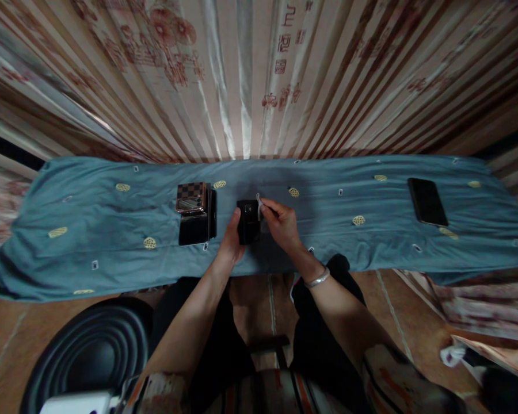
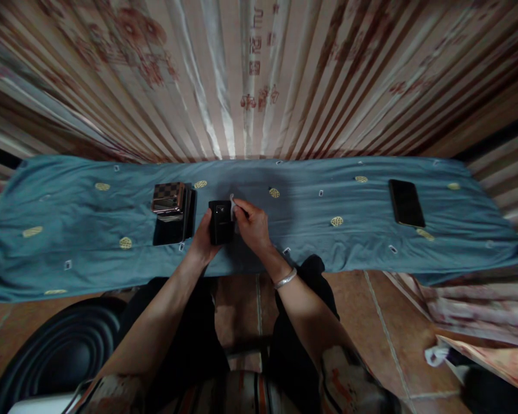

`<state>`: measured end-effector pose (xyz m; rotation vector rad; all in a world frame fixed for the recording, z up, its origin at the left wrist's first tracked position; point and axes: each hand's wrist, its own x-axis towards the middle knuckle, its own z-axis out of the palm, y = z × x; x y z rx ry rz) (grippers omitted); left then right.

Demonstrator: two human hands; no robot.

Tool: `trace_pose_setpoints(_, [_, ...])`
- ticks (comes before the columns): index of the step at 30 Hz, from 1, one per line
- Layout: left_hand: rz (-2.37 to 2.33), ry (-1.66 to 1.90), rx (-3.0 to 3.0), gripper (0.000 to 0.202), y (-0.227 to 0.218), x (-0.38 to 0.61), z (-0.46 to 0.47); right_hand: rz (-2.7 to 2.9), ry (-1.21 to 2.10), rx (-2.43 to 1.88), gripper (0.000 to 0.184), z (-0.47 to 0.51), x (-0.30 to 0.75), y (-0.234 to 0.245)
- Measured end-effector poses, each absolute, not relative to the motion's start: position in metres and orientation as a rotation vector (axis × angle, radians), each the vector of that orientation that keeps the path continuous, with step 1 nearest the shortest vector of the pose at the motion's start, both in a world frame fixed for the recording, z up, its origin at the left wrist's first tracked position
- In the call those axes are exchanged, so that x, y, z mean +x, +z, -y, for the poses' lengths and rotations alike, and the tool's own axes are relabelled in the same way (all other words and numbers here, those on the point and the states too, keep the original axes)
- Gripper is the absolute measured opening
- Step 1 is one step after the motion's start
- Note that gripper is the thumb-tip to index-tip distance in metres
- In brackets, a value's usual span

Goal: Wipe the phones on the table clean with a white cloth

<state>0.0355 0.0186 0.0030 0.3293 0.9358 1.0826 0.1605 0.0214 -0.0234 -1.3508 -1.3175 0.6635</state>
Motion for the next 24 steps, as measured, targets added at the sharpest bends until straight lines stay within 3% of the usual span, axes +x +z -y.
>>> trace_pose_setpoints(14, [-1.005, 1.08, 0.643, 0.041, -0.019, 0.032, -0.017, 1.585, 0.466, -1.268, 0.026, -0.019, 0.167, -0.012])
trace_pose_setpoints(24, [-1.008, 1.149, 0.583, 0.023, -0.026, 0.035, -0.02, 1.804, 0.274, -1.187, 0.033, -0.009, 0.165, -0.004])
